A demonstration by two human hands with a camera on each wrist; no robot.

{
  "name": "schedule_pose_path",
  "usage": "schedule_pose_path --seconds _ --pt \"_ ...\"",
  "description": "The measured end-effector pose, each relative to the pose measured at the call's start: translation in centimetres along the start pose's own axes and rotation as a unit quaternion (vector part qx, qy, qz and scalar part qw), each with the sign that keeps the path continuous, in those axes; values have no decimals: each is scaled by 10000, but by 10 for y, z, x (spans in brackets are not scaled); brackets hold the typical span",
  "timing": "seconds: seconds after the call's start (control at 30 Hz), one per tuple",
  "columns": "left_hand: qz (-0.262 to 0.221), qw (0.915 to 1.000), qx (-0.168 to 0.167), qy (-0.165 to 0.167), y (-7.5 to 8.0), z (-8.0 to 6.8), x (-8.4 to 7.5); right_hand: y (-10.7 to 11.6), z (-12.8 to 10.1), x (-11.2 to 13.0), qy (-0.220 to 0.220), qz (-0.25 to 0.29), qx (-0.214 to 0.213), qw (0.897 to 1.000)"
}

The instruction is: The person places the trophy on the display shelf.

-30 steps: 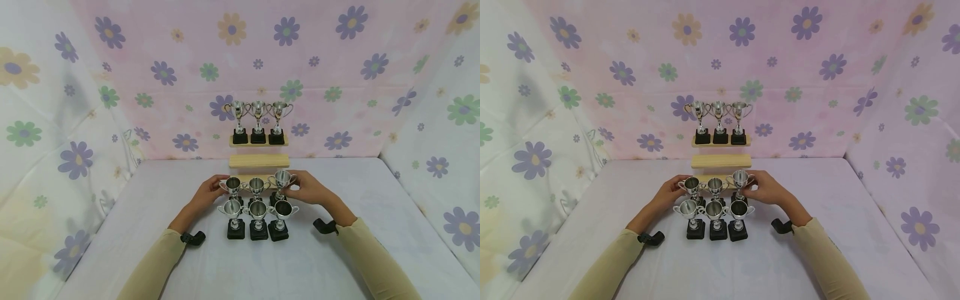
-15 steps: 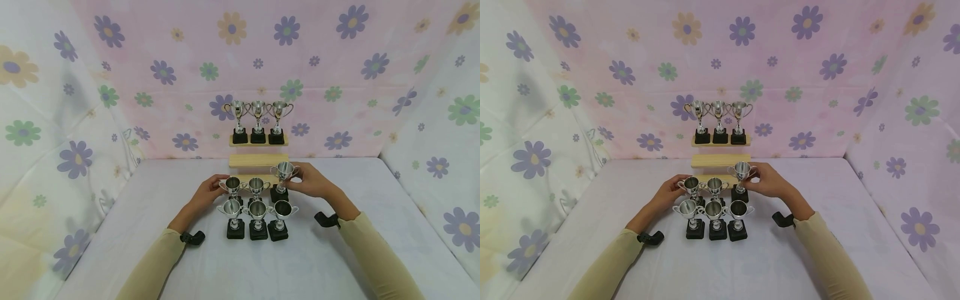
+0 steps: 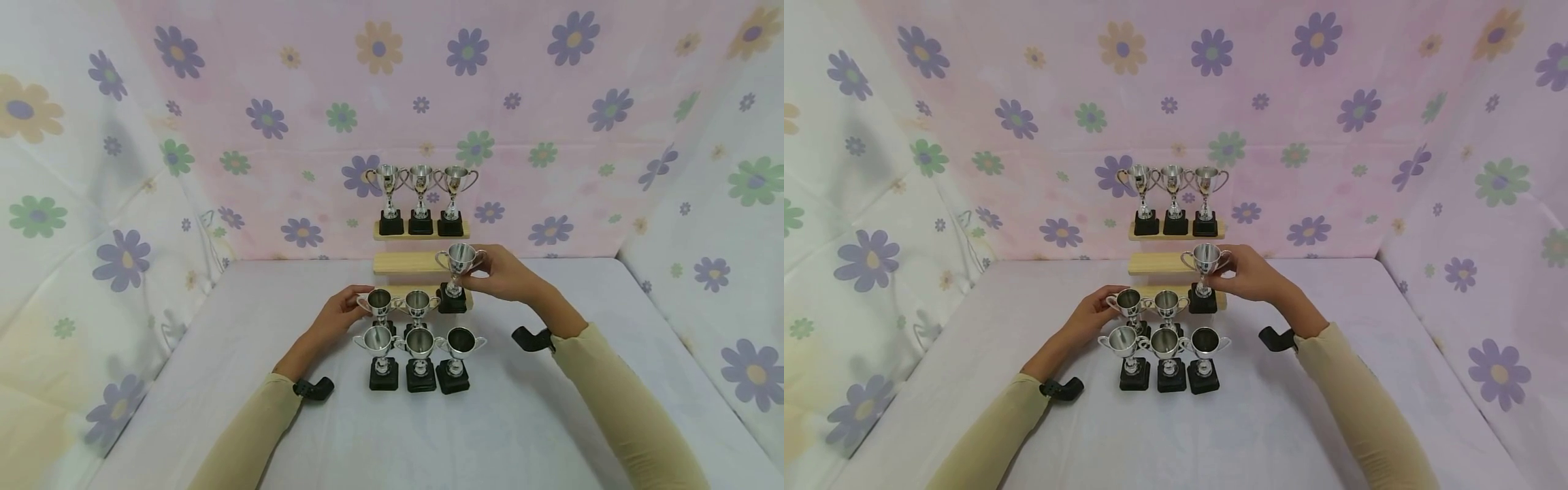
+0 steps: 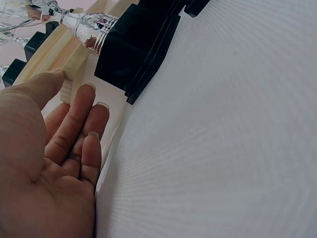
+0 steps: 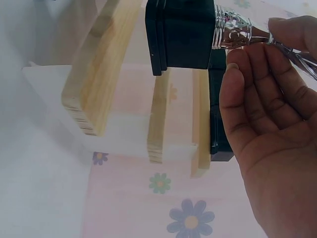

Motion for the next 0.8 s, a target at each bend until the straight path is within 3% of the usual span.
schedule_pose_path --seconds 0.8 --pt "51 10000 -22 57 1 0 -1 15 54 21 -526 93 -124 9985"
Point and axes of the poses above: each hand's wrist, its own z-axis towards the middle knuckle, its own y-axis out of the back of the hand, x = y × z, the point moved 8 cm from there along z, towards the middle knuckle, and after that the axes turned 12 degrees about x, right-handed, at the moved point
